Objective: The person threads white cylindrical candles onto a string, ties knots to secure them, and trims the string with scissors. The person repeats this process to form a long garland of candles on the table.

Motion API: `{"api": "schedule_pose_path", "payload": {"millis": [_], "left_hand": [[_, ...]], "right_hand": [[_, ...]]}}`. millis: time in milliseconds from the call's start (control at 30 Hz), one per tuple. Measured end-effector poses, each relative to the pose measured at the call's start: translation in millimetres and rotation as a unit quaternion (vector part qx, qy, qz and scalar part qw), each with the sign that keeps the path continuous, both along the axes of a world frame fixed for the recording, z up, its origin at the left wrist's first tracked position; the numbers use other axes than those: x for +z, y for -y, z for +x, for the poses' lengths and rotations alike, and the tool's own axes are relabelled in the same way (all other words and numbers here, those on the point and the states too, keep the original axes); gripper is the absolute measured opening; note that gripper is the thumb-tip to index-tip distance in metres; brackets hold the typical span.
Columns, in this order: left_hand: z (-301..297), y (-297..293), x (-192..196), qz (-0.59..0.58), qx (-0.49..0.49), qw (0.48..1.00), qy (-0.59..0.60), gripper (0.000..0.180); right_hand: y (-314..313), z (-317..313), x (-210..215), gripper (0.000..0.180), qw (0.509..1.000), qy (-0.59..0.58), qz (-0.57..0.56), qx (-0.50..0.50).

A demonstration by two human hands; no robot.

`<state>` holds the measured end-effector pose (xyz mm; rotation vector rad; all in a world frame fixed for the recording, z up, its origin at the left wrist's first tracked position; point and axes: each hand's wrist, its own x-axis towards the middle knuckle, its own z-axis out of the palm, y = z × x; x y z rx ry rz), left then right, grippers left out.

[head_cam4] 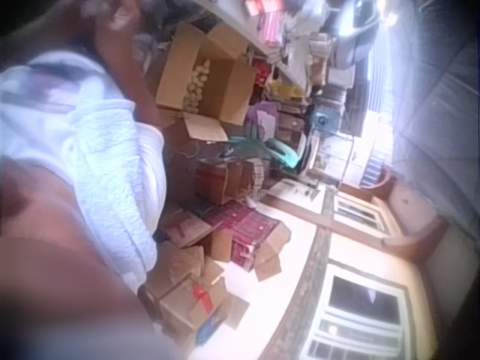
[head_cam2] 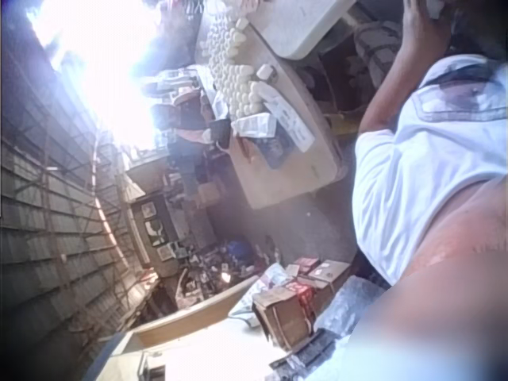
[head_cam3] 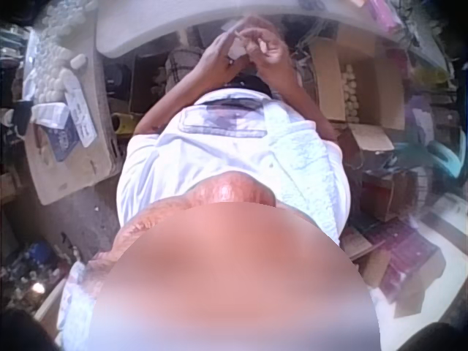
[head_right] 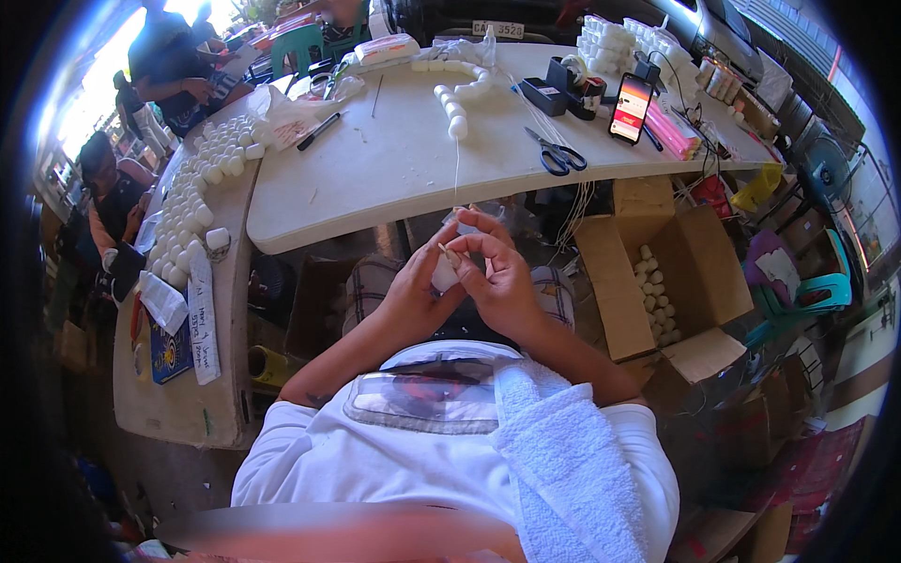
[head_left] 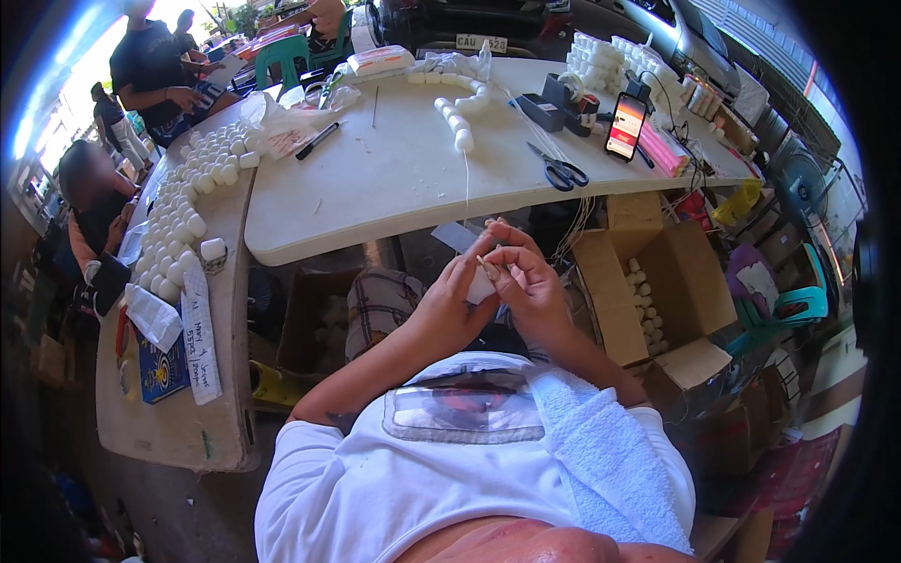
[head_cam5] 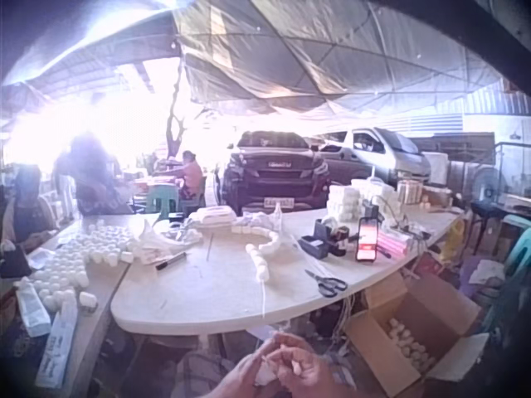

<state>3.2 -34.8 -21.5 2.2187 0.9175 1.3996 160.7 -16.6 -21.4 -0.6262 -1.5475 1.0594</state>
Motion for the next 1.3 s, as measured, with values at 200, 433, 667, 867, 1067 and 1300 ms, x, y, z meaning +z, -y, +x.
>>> {"api": "schedule_pose_path", "payload": {"millis": [200, 433, 667, 867, 1067, 1300], "left_hand": [[-3, 2, -5, -0.077, 0.016, 0.997, 0.001, 0.082], [-1, 3, -1, -0.071, 0.000, 0.997, 0.012, 0.083], [-5, 1, 7, 0.005, 0.024, 1.000, -0.007, 0.077], [-12, 2, 13, -0.036, 0.023, 0.998, -0.047, 0.064], [-16, 2, 17, 0.010, 0.043, 0.995, -0.085, 0.053], [-19, 6, 24, 0.019, 0.058, 0.992, -0.109, 0.049]], "right_hand": [[4, -7, -5, 0.016, 0.995, -0.051, -0.080, -0.001], [4, -9, -4, 0.012, 0.999, 0.003, 0.006, -0.049], [3, 1, 10, 0.013, 0.954, 0.148, 0.212, -0.152], [3, 11, 26, 0.014, 0.912, 0.211, 0.307, -0.173], [8, 17, 38, 0.011, 0.875, 0.290, 0.340, -0.185], [9, 20, 52, 0.009, 0.835, 0.359, 0.382, -0.165]]}}
